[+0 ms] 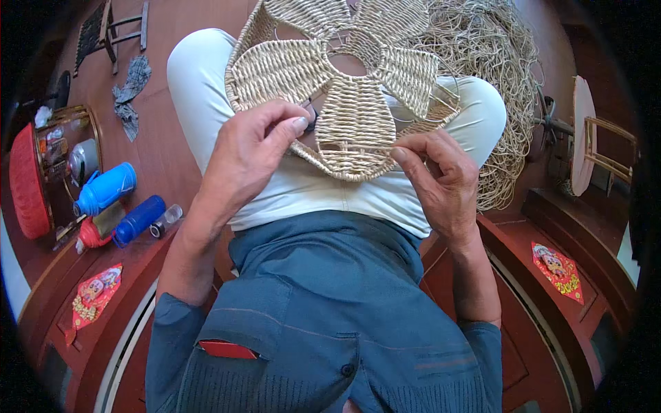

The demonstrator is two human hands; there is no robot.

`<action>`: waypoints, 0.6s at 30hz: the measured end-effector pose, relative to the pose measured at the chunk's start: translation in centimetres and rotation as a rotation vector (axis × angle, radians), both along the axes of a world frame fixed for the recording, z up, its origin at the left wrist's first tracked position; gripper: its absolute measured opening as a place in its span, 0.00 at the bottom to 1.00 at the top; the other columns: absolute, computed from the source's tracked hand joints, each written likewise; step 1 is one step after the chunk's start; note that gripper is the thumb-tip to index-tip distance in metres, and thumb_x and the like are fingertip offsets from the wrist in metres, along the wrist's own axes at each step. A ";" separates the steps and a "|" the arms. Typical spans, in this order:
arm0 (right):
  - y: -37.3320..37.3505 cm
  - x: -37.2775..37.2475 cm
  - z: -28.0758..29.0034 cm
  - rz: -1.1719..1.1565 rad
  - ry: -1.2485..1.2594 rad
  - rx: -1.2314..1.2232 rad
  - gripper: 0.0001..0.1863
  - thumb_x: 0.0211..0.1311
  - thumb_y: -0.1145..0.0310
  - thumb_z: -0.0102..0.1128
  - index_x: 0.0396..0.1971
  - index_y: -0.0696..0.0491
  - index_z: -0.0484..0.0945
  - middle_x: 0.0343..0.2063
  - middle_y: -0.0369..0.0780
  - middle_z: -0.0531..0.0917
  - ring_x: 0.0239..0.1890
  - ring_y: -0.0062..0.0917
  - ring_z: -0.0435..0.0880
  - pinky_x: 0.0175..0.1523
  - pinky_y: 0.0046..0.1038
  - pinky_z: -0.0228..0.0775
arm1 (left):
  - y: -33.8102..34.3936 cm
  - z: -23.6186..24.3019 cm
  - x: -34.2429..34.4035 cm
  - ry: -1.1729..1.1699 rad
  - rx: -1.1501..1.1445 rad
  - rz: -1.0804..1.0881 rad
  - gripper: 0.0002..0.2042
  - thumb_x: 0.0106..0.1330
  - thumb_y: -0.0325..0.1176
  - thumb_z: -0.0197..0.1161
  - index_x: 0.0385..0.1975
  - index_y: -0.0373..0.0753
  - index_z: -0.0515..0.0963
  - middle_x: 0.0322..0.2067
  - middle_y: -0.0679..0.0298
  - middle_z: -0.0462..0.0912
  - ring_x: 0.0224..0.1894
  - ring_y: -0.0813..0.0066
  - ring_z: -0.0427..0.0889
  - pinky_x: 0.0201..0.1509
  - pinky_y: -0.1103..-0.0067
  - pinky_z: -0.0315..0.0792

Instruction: Weaving the petals of a flower-shaped wicker basket using straw or vine material.

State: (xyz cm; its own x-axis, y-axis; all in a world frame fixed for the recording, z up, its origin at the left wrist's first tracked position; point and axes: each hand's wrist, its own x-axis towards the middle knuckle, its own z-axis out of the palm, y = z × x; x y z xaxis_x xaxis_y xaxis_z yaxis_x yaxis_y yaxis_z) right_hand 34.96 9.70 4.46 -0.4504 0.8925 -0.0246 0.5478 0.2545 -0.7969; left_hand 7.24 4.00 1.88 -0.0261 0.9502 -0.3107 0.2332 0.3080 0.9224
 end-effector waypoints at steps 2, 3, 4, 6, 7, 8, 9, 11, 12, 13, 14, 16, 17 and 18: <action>-0.4 0.4 -0.4 -0.005 -0.004 -0.020 0.03 0.67 0.74 0.74 0.37 0.57 0.89 0.30 0.39 0.86 0.30 0.23 0.85 0.36 0.28 0.77 | -0.3 -0.4 0.2 0.157 -0.066 -0.034 0.14 0.80 0.35 0.62 0.52 0.30 0.86 0.41 0.65 0.90 0.35 0.84 0.80 0.42 0.81 0.75; -0.6 0.4 -0.7 -0.012 -0.024 -0.005 0.03 0.67 0.74 0.74 0.37 0.56 0.89 0.30 0.39 0.86 0.30 0.24 0.86 0.36 0.29 0.77 | -0.6 -0.3 0.3 0.116 -0.068 -0.032 0.16 0.80 0.34 0.60 0.57 0.28 0.84 0.43 0.60 0.90 0.31 0.82 0.81 0.36 0.81 0.77; -0.8 0.4 -1.0 -0.020 -0.044 0.008 0.04 0.66 0.73 0.74 0.37 0.56 0.89 0.31 0.39 0.86 0.29 0.26 0.86 0.36 0.30 0.77 | -0.7 -0.1 0.3 0.116 -0.068 -0.028 0.16 0.80 0.34 0.60 0.57 0.28 0.84 0.43 0.60 0.90 0.31 0.82 0.81 0.36 0.81 0.77; -0.8 0.2 -1.6 -0.010 -0.089 0.065 0.03 0.67 0.73 0.74 0.37 0.55 0.88 0.31 0.39 0.86 0.29 0.28 0.86 0.36 0.31 0.77 | -0.7 0.2 0.5 -0.040 -0.267 -0.049 0.20 0.80 0.30 0.57 0.66 0.24 0.76 0.51 0.54 0.89 0.27 0.79 0.82 0.27 0.82 0.78; -0.9 0.1 -1.7 -0.009 -0.143 0.118 0.03 0.67 0.72 0.74 0.37 0.54 0.87 0.31 0.40 0.85 0.29 0.30 0.86 0.36 0.32 0.78 | -0.7 0.4 0.8 -0.009 -0.296 -0.051 0.20 0.80 0.30 0.57 0.66 0.24 0.76 0.51 0.54 0.89 0.27 0.79 0.82 0.27 0.82 0.78; -1.0 0.1 -1.8 -0.004 -0.133 0.121 0.03 0.67 0.72 0.74 0.37 0.54 0.87 0.31 0.40 0.85 0.29 0.30 0.86 0.36 0.32 0.78 | -0.7 0.4 1.0 -0.092 -0.285 -0.047 0.23 0.79 0.28 0.54 0.70 0.23 0.70 0.55 0.51 0.86 0.26 0.78 0.83 0.24 0.82 0.79; -1.1 0.0 -1.8 -0.014 -0.155 0.103 0.03 0.67 0.72 0.74 0.37 0.54 0.87 0.31 0.39 0.85 0.29 0.31 0.87 0.37 0.33 0.78 | -0.6 0.5 1.2 -0.176 -0.275 -0.044 0.26 0.78 0.26 0.51 0.74 0.21 0.64 0.58 0.48 0.84 0.24 0.77 0.83 0.21 0.82 0.79; -1.2 -0.1 -1.8 -0.021 -0.175 0.085 0.03 0.66 0.72 0.74 0.37 0.53 0.87 0.31 0.39 0.85 0.30 0.32 0.87 0.37 0.34 0.79 | -0.3 0.4 1.4 -0.248 -0.305 -0.043 0.28 0.77 0.24 0.50 0.75 0.21 0.62 0.59 0.47 0.83 0.25 0.77 0.85 0.22 0.81 0.81; -1.1 -0.2 -1.8 -0.015 -0.173 0.104 0.04 0.66 0.72 0.74 0.36 0.53 0.87 0.31 0.39 0.85 0.30 0.32 0.87 0.37 0.34 0.79 | 0.0 0.3 1.4 -0.314 -0.355 -0.050 0.29 0.75 0.23 0.48 0.76 0.22 0.59 0.59 0.46 0.82 0.27 0.76 0.86 0.23 0.81 0.84; -1.1 -0.3 -1.8 -0.010 -0.172 0.123 0.04 0.66 0.71 0.74 0.36 0.53 0.86 0.31 0.39 0.85 0.30 0.32 0.88 0.37 0.34 0.79 | 0.4 0.1 1.3 -0.322 -0.333 -0.043 0.29 0.75 0.23 0.48 0.76 0.22 0.59 0.59 0.46 0.82 0.27 0.76 0.86 0.23 0.81 0.84; -1.2 -0.3 -1.8 -0.008 -0.172 0.123 0.04 0.66 0.71 0.74 0.36 0.53 0.86 0.31 0.39 0.85 0.30 0.32 0.88 0.37 0.34 0.79 | 0.9 -0.2 1.2 -0.393 -0.408 -0.082 0.28 0.74 0.22 0.48 0.73 0.20 0.60 0.56 0.46 0.82 0.27 0.73 0.88 0.23 0.80 0.84; -1.2 -0.5 -1.8 -0.001 -0.191 0.128 0.05 0.67 0.70 0.74 0.36 0.52 0.86 0.32 0.39 0.85 0.31 0.32 0.88 0.37 0.35 0.79 | 1.4 -0.5 1.2 -0.465 -0.480 -0.120 0.26 0.73 0.22 0.48 0.70 0.18 0.61 0.53 0.45 0.82 0.28 0.69 0.89 0.24 0.79 0.85; -1.2 -0.5 -1.8 0.000 -0.191 0.128 0.05 0.67 0.70 0.74 0.36 0.52 0.86 0.32 0.39 0.85 0.31 0.32 0.88 0.37 0.35 0.79 | 1.5 -0.6 1.3 -0.489 -0.505 -0.113 0.28 0.72 0.22 0.49 0.72 0.21 0.61 0.54 0.48 0.83 0.29 0.72 0.90 0.24 0.80 0.86; -1.2 -0.6 -1.8 0.003 -0.205 0.142 0.04 0.66 0.71 0.73 0.36 0.54 0.86 0.31 0.39 0.85 0.31 0.31 0.88 0.38 0.34 0.79 | 1.6 -0.7 1.4 -0.515 -0.529 -0.103 0.30 0.71 0.22 0.50 0.75 0.24 0.61 0.55 0.50 0.83 0.31 0.74 0.90 0.24 0.82 0.87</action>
